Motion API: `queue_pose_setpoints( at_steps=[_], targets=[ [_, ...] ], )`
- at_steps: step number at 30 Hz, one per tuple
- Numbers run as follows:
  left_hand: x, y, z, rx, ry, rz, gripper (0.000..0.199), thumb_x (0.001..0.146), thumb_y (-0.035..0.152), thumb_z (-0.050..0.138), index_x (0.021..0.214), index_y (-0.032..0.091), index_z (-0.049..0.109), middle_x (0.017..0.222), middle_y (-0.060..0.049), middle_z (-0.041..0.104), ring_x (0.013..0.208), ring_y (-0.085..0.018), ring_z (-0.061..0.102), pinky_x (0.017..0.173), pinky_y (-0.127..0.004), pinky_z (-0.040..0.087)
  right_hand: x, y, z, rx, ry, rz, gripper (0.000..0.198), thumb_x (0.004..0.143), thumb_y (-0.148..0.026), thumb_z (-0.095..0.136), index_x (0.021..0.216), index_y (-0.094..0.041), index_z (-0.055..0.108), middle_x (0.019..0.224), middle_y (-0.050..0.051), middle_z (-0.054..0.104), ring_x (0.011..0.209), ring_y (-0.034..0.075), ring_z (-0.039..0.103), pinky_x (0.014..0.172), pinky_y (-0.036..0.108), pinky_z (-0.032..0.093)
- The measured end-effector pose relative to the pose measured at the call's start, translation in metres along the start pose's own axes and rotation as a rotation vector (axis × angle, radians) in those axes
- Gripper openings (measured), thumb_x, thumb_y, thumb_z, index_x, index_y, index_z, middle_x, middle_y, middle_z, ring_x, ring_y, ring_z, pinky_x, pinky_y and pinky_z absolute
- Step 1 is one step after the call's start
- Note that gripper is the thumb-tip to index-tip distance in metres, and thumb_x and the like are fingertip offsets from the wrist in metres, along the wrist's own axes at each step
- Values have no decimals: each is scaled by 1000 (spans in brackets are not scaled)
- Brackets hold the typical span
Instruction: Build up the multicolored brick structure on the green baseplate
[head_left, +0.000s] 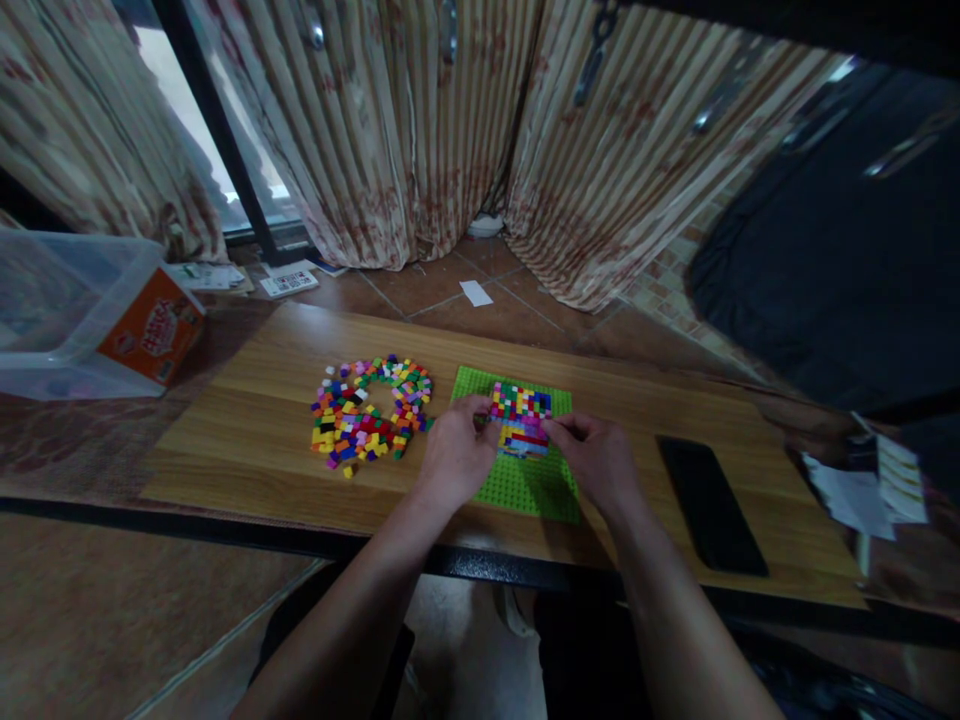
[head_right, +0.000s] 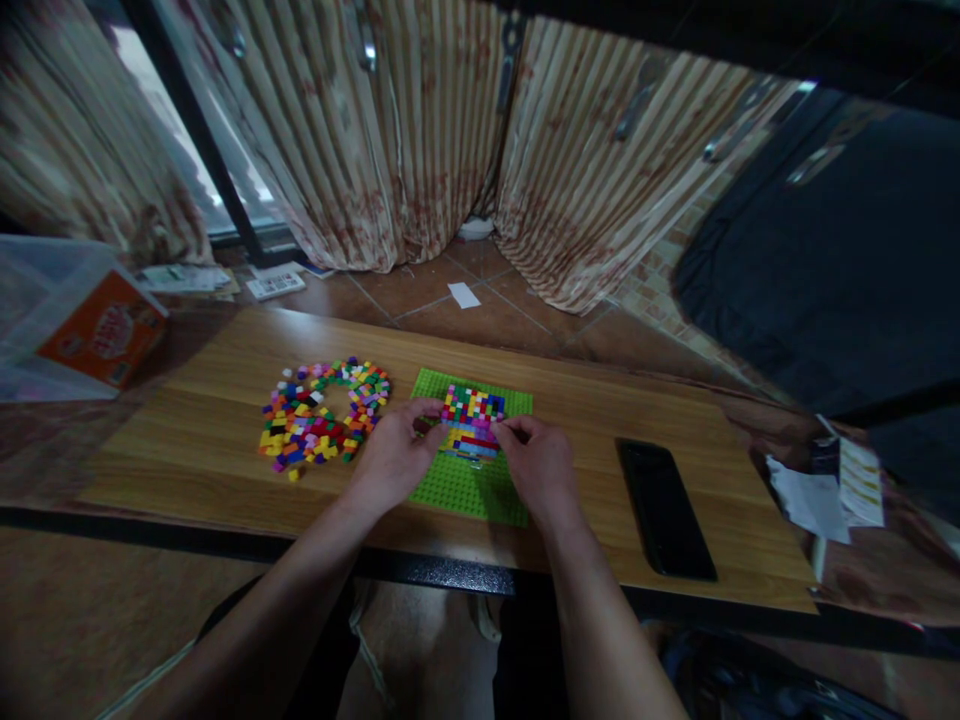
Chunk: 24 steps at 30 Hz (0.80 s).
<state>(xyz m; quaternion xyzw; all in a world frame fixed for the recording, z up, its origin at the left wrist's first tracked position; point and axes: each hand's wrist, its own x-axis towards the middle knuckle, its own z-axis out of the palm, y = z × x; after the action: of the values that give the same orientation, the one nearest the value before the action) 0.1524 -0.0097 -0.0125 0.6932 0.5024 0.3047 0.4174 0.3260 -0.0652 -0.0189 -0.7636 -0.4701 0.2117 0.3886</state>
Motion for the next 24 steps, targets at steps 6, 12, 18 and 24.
queue_pose_setpoints(
  at_steps=[6, 12, 18, 24],
  targets=[
    [-2, 3, 0, 17, 8, -12, 21, 84, 16, 58, 103, 16, 68, 102, -9, 74, 88, -21, 69, 83, -35, 54, 2, -1, 1, -9, -12, -15, 26, 77, -42, 64, 69, -19, 72, 67, 4, 72, 62, 19, 63, 61, 30, 41],
    [4, -7, -3, -20, 27, 44, 21, 82, 14, 57, 100, 16, 70, 99, -8, 74, 86, -19, 69, 81, -31, 54, 2, 4, 1, 49, -16, -44, 31, 77, -46, 63, 67, -18, 71, 62, 2, 68, 57, 16, 58, 56, 28, 39],
    [24, -39, -40, -118, 177, 17, 20, 79, 15, 57, 91, 14, 72, 91, -7, 75, 83, -18, 68, 80, -29, 52, 1, 0, -9, 158, 170, -22, 38, 77, -52, 65, 66, -16, 69, 54, -1, 60, 52, 13, 51, 50, 26, 36],
    [26, -62, -88, -167, 399, -62, 15, 70, 19, 64, 80, 15, 74, 77, -2, 72, 75, -17, 65, 75, -27, 49, -14, -26, 3, 277, 232, -157, 28, 82, -43, 65, 70, -19, 69, 62, -1, 65, 58, 14, 57, 57, 24, 43]
  ],
)
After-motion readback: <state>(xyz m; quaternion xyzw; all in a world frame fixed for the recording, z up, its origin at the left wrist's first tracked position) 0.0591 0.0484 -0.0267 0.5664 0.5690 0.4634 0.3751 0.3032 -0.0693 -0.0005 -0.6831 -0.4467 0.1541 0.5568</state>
